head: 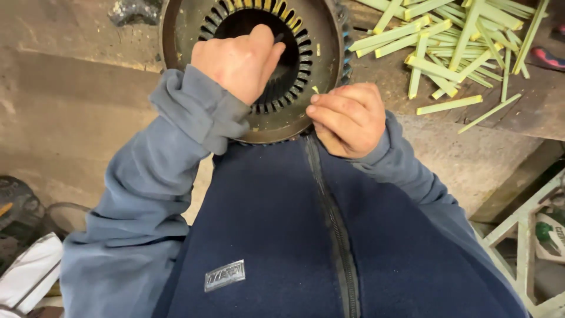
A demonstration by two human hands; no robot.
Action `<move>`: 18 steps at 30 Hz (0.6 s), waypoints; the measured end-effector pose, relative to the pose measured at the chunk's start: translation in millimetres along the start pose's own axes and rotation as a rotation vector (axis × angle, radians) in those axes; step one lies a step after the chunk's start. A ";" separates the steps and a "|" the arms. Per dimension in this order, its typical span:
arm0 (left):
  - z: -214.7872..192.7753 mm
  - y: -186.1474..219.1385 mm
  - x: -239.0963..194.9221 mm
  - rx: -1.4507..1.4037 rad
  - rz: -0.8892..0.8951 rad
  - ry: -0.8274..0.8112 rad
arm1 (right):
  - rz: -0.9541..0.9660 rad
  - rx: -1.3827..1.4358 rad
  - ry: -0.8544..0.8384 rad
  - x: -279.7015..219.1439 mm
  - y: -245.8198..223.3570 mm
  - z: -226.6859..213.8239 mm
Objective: Inserting and tucking green insulation strips into the slots of an electric motor stator.
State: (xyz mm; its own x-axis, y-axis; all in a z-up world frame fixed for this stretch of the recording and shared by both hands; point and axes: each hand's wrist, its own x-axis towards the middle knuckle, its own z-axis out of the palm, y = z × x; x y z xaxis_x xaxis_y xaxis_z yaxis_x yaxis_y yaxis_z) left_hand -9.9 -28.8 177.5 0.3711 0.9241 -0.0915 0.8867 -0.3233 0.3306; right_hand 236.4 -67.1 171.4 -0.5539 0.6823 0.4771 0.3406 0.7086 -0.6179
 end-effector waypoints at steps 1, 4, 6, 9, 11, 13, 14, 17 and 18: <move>6.1 -4.0 0.8 -0.023 0.017 0.007 | 0.052 0.013 0.018 -2.9 0.8 1.9; 12.2 -13.1 -1.3 -0.060 0.032 0.004 | 0.084 0.051 0.029 -2.2 2.6 6.8; 29.3 -19.8 -1.3 -0.084 0.046 -0.008 | 0.075 0.061 0.025 0.9 1.3 8.2; 57.6 -28.6 -2.9 -0.045 0.025 -0.085 | 0.038 0.034 0.021 8.9 -0.7 12.0; 53.9 -22.7 -2.6 -0.039 0.016 -0.136 | 0.010 0.011 0.034 10.4 -0.3 13.1; 3.1 -4.9 -8.5 -0.082 0.036 -0.123 | 0.046 0.017 0.042 3.2 -0.7 10.8; -22.7 3.1 -12.1 -0.119 0.040 -0.109 | 0.073 0.038 0.047 0.3 0.1 10.4; -100.4 14.6 -32.9 -0.177 0.172 -0.067 | 0.065 0.053 0.066 -4.6 1.0 7.9; -103.1 14.7 -36.0 -0.180 0.180 -0.069 | 0.070 0.047 0.069 -4.7 0.8 4.7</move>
State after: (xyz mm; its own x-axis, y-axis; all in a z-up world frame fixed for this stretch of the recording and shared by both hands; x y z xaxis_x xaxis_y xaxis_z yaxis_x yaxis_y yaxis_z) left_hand -38.7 -45.8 282.6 0.5423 0.8366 -0.0780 0.7433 -0.4345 0.5086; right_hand 235.7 -70.6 165.8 -0.4761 0.7419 0.4722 0.3401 0.6505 -0.6791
